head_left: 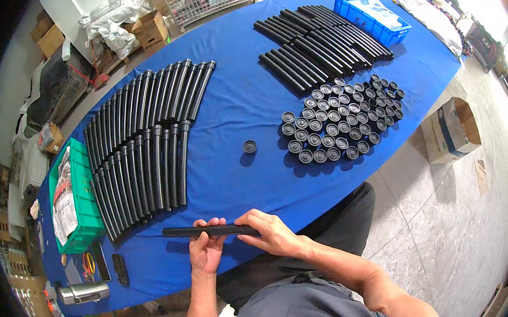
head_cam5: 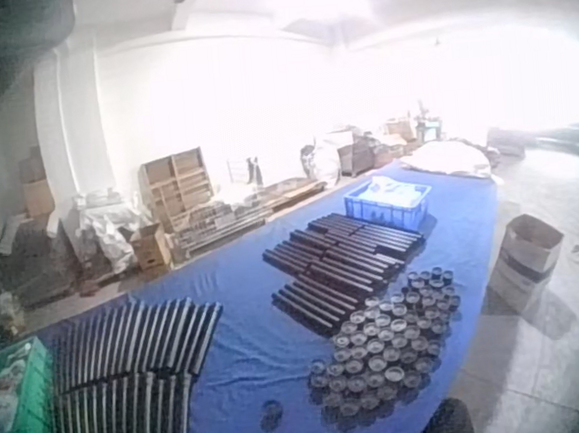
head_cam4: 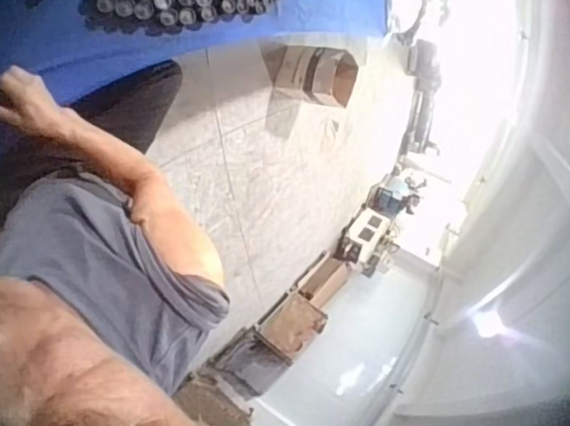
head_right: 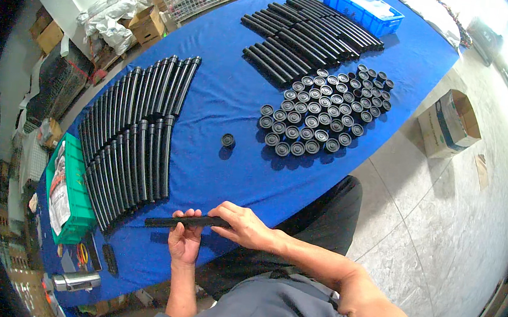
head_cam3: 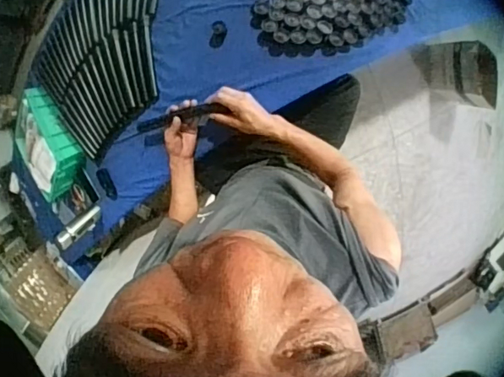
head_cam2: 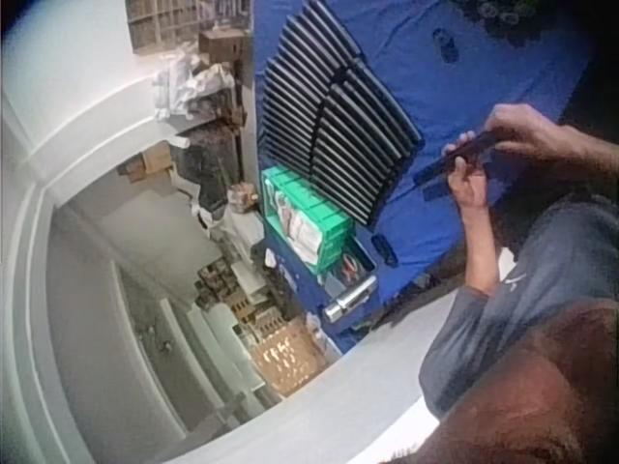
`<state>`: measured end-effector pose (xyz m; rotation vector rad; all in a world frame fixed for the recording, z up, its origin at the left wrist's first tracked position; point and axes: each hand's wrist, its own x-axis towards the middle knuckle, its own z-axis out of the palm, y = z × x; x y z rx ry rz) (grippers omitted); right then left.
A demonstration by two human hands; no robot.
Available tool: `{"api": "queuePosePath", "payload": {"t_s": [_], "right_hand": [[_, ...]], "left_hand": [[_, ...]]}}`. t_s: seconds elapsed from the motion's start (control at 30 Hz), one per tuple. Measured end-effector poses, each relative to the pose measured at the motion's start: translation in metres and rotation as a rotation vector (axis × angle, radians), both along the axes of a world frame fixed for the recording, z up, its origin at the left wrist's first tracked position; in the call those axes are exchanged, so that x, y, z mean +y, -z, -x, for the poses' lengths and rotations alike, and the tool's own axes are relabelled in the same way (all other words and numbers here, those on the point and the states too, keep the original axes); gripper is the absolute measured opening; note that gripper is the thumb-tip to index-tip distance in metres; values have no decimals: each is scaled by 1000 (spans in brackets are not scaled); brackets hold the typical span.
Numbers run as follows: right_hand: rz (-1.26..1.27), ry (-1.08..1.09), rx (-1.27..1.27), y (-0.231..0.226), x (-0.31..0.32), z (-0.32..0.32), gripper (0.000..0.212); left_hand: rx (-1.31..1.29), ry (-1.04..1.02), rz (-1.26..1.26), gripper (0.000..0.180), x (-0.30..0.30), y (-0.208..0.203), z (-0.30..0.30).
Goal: Assemble black plastic tubes with end caps and connectors.
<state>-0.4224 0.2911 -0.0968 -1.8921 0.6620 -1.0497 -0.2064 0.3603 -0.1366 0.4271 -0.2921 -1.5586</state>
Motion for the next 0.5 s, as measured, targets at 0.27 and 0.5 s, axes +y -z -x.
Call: {"api": "queuePosePath", "payload": {"t_s": [0.27, 0.5], "right_hand": [[-156, -34, 49, -3, 2, 3, 32], [-425, 44, 64, -9, 3, 8, 32]], "left_hand": [[-79, -9, -69, 35, 5, -8, -1], [-32, -4, -91, 28, 1, -6, 5]]}}
